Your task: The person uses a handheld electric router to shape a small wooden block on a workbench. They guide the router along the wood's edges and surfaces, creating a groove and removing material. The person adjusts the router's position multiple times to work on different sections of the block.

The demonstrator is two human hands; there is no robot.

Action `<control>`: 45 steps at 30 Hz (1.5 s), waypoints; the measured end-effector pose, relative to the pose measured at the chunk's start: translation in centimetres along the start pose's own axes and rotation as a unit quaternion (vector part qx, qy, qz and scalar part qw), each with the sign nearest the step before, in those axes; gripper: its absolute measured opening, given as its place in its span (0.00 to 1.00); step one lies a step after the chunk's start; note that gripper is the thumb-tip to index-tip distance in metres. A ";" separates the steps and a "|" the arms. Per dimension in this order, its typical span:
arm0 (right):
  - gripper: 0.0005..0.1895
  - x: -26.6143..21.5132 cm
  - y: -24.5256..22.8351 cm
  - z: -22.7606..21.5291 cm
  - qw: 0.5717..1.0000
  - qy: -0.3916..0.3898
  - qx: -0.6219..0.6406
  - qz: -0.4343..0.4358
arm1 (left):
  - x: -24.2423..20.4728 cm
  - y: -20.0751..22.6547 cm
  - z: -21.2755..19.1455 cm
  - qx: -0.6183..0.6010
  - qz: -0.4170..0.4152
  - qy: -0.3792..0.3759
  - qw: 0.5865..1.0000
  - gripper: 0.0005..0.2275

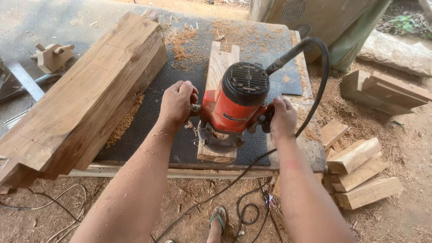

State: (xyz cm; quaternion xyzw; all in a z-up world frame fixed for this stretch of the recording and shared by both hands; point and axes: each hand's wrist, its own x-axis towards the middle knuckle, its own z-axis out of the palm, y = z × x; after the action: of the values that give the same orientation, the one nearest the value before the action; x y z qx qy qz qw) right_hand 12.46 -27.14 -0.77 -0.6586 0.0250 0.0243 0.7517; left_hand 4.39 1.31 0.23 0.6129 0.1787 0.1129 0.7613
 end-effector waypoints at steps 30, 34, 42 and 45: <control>0.18 -1.3 2.0 0.2 0.989 0.061 -0.056 -0.123 | -1.0 -0.6 0.5 0.114 0.065 0.053 0.990 0.19; 0.17 -0.7 1.3 0.6 0.986 0.081 -0.091 -0.117 | -0.7 -0.5 0.7 0.128 0.088 0.057 0.986 0.20; 0.16 -0.7 1.9 0.4 0.986 0.070 -0.091 -0.121 | -0.6 -1.9 -0.1 0.085 0.094 0.038 0.991 0.20; 0.16 -0.7 2.0 0.4 0.985 0.070 -0.102 -0.124 | -0.5 -2.0 -0.2 0.066 0.072 0.042 0.994 0.19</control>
State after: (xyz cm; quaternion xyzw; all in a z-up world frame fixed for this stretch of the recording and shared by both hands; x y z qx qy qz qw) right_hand 11.64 -26.52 -2.63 -0.7299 -0.0070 -0.1130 0.6741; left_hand 3.74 0.83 -1.68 0.6680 0.1732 0.1805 0.7009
